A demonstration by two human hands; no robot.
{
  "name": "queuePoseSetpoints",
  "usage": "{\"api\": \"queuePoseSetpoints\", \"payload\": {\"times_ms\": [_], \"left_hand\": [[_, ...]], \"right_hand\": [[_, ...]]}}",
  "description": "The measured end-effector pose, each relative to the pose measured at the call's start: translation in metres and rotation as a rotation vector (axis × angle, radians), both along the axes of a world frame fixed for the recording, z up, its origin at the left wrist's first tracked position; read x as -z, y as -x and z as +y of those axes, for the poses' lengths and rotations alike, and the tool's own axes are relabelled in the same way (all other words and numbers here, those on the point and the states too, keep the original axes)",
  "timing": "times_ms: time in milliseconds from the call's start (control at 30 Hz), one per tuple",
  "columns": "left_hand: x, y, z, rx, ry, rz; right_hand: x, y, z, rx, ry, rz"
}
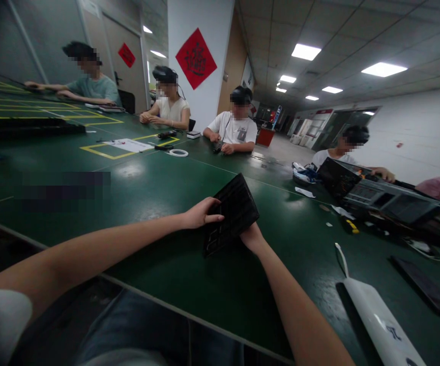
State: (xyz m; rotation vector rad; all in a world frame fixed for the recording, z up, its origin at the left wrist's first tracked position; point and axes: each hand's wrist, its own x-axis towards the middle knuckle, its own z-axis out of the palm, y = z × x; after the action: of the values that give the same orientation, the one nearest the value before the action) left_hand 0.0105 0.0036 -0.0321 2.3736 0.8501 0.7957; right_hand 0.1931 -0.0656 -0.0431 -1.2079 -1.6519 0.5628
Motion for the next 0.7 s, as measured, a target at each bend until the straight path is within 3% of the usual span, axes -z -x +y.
{"api": "queuePoseSetpoints", "payload": {"times_ms": [133,333,467,567,700], "left_hand": [[-0.001,-0.002,-0.001,0.001,0.043,-0.042],[0.001,-0.004,-0.004,0.009,0.092,-0.103],[0.001,-0.003,-0.003,0.012,0.092,-0.115],[0.002,-0.002,-0.002,0.047,0.103,-0.123],[0.003,-0.001,0.000,0.088,0.128,-0.135]], "right_hand": [[-0.003,0.000,-0.004,0.047,0.026,-0.027],[0.007,-0.004,0.002,-0.037,-0.018,0.007],[0.003,-0.003,-0.001,-0.015,-0.015,-0.072],[0.000,-0.005,-0.003,-0.096,-0.019,-0.133],[0.006,-0.010,0.003,-0.117,-0.053,-0.235]]}}
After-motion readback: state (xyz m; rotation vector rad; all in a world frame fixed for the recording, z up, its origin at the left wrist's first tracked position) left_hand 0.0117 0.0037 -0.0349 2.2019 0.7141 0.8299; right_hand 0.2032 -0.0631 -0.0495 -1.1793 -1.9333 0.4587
